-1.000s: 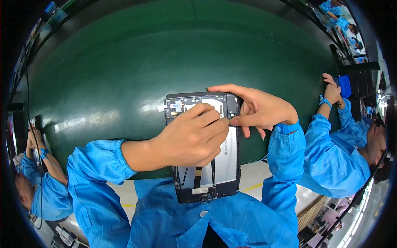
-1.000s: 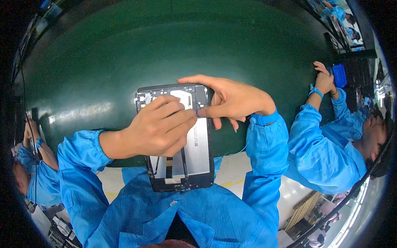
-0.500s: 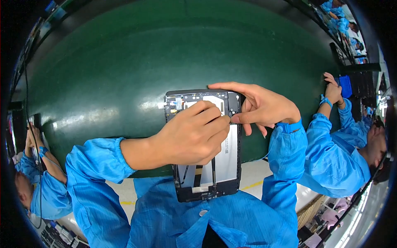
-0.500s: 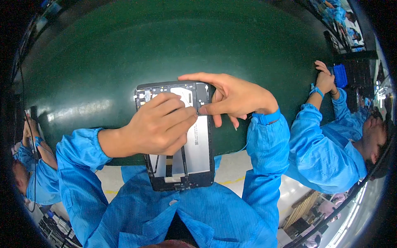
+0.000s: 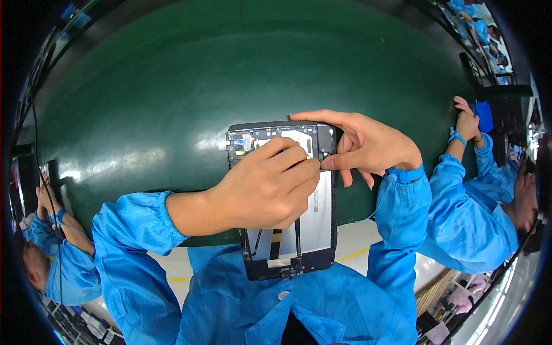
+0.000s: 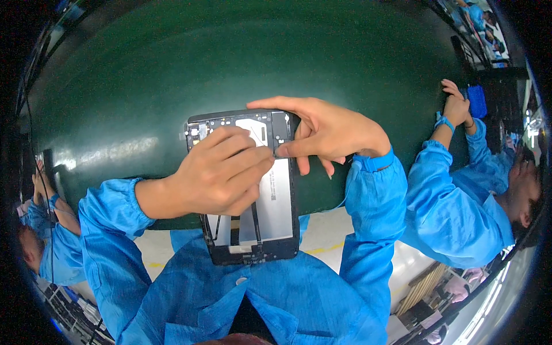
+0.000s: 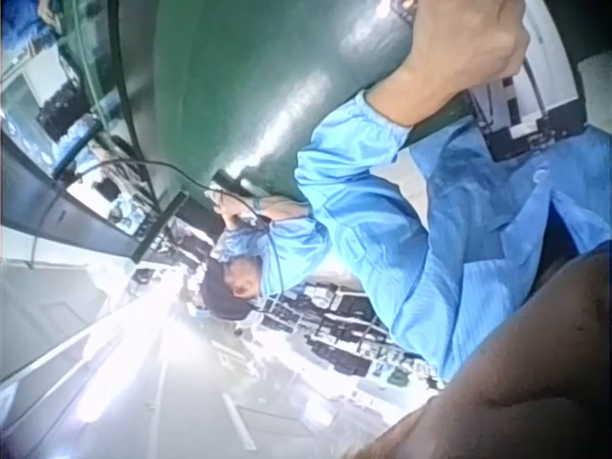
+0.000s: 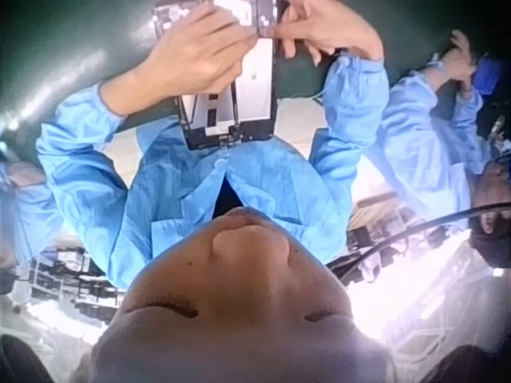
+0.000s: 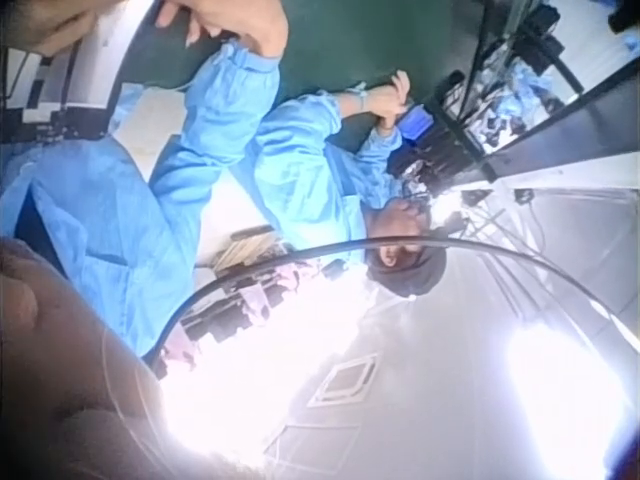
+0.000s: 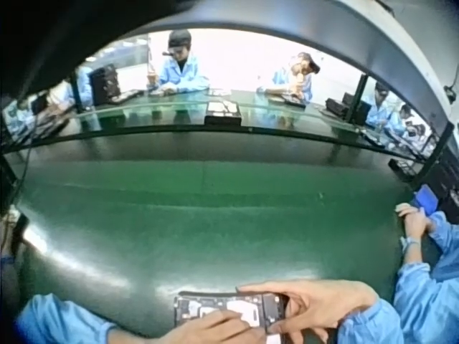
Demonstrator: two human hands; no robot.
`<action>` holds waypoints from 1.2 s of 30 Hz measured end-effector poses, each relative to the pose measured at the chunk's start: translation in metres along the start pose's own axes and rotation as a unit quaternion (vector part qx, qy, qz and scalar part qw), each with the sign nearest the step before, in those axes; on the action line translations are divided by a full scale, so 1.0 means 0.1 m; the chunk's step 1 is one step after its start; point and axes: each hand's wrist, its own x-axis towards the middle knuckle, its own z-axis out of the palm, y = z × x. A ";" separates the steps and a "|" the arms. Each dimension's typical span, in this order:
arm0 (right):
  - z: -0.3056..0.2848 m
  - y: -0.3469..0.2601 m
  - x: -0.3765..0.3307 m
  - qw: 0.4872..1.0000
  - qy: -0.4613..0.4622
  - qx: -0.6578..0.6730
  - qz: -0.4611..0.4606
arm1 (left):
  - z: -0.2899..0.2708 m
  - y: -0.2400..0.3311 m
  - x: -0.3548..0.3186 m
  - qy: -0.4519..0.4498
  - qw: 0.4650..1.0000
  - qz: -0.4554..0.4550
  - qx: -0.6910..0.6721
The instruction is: The person assembles tablet devices on a conveyor line by taking each device, connecting and pressing internal ribbon cables and wires into place by hand, and sliding the device down the line.
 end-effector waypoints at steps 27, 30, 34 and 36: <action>0.07 -0.06 -0.03 0.999 0.020 -0.029 -0.014 | -0.01 0.02 0.04 0.000 1.000 -0.006 0.005; 0.04 -0.04 -0.02 0.999 0.018 -0.039 -0.023 | 0.00 0.00 0.05 0.004 1.000 -0.005 0.004; 0.00 0.06 -0.04 0.999 -0.006 -0.022 -0.033 | 0.01 0.03 0.07 0.019 1.000 -0.016 -0.001; -0.02 0.11 -0.03 0.999 -0.013 -0.031 -0.042 | 0.01 0.02 0.08 0.025 1.000 -0.014 -0.001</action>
